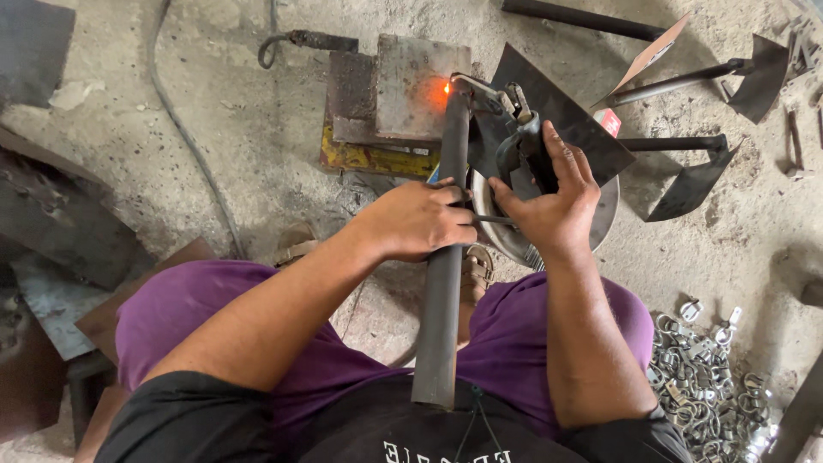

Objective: The person welds a metal pipe to a flat metal plate using a handheld welding torch. They reposition the pipe multiple times to weld different sides of the joint, then set the pipe aside and pick up another piece to weld.

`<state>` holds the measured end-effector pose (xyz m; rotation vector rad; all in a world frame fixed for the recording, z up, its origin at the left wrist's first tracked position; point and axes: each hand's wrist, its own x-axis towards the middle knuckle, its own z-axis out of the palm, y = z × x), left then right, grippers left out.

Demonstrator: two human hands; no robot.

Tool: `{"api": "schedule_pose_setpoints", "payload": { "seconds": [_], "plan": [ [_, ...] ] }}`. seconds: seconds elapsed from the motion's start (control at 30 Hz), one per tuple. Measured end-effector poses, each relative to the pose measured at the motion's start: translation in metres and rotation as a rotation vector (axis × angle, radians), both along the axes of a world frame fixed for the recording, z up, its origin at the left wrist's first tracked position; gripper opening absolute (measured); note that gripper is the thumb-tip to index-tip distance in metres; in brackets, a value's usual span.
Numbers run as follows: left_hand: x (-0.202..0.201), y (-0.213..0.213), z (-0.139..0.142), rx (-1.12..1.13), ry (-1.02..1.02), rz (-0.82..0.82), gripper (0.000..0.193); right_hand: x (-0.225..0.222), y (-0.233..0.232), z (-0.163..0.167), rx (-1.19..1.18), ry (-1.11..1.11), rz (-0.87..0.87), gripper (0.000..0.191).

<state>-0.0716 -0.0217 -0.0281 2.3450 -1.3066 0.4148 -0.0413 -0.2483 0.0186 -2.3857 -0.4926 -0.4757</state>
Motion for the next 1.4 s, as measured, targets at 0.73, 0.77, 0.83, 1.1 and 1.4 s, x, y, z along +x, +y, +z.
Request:
{"api": "schedule_pose_setpoints", "payload": {
  "seconds": [0.73, 0.77, 0.83, 1.1, 1.4],
  "plan": [
    [0.001, 0.001, 0.009, -0.036, 0.052, -0.011, 0.007, 0.018, -0.02, -0.009, 0.467, 0.262, -0.209, 0.056],
    [0.001, 0.001, 0.01, -0.047, 0.053, -0.009, 0.008, 0.013, -0.017, -0.006, 0.28, 0.167, -0.128, 0.055],
    [0.001, 0.0, 0.01, -0.052, 0.066, -0.008, 0.009, 0.007, -0.011, 0.0, -0.003, -0.08, 0.078, 0.069],
    [0.0, -0.001, 0.011, -0.019, 0.103, 0.005, 0.008, 0.015, -0.02, -0.008, 0.452, 0.286, -0.226, 0.069],
    [0.0, -0.002, 0.008, -0.113, -0.113, 0.05, 0.015, 0.016, -0.036, -0.027, 0.17, -0.066, -0.01, 0.071]
  ]
}}
